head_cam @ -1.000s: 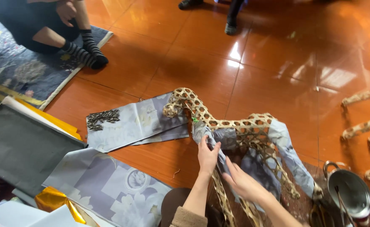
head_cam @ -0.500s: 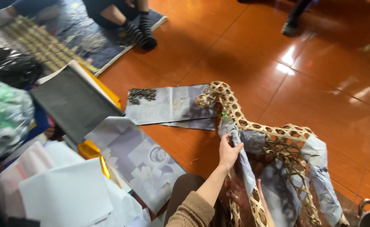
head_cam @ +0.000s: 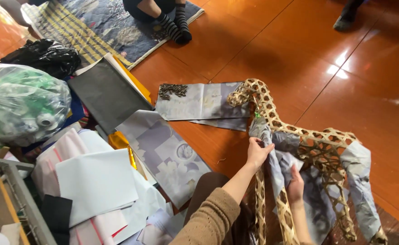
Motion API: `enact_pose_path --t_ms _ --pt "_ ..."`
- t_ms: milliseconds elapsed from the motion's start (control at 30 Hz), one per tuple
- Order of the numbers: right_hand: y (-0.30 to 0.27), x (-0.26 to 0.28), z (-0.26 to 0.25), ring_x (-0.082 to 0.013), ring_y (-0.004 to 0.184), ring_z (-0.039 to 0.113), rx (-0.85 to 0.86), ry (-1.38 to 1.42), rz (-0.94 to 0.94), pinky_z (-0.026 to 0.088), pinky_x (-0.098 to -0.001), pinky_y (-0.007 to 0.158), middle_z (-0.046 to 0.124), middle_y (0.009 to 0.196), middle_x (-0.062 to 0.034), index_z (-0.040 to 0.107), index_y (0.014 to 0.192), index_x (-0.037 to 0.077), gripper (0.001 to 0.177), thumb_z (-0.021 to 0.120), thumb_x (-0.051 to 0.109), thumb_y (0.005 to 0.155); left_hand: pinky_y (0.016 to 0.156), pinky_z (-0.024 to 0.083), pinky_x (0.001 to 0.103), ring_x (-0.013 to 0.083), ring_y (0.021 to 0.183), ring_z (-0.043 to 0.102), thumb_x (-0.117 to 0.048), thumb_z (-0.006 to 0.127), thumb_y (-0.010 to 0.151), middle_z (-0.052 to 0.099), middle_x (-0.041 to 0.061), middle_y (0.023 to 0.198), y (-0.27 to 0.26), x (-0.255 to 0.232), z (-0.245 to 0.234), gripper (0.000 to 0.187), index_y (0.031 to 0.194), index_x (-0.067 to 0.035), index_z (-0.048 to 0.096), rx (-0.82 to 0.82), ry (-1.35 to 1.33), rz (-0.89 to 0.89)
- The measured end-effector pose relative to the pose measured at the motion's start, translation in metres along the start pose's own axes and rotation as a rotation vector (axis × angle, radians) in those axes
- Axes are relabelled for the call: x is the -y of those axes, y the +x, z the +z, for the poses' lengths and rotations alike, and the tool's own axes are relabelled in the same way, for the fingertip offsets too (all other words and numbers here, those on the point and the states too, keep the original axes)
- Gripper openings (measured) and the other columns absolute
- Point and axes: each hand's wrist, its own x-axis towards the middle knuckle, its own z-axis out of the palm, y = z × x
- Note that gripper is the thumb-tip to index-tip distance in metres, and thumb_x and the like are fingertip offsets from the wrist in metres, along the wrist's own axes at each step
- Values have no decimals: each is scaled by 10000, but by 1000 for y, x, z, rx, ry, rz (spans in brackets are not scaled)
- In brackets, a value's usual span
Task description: Covering a giraffe-shaped wicker frame with paper strips and paste
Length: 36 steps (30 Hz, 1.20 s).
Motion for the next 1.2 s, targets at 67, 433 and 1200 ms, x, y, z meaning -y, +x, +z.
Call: enact_pose_path --t_ms 67,433,1200 --pt "-49 49 51 -220 1326 433 54 -92 24 287 -364 1172 466 1430 -141 458 1394 7 455 429 280 1030 871 461 361 264 1009 589 -529 750 690 573 112 1111 16 28 8 657 1095 -134 417 -22 42 3" --pt "-47 75 74 -445 1396 252 685 -992 -332 175 -543 1162 286 1516 -267 364 1490 81 615 462 77 883 1038 466 419 340 1177 610 -673 489 1034 569 249 1322 70 94 31 724 1305 -6 562 947 -862 -219" --pt "-172 73 42 -345 533 568 130 -13 437 473 -437 332 486 1125 -340 251 1532 192 699 612 305 944 1083 413 469 358 1332 443 -540 665 840 439 231 1454 -58 16 10 895 1520 -108 276 114 78 -6"
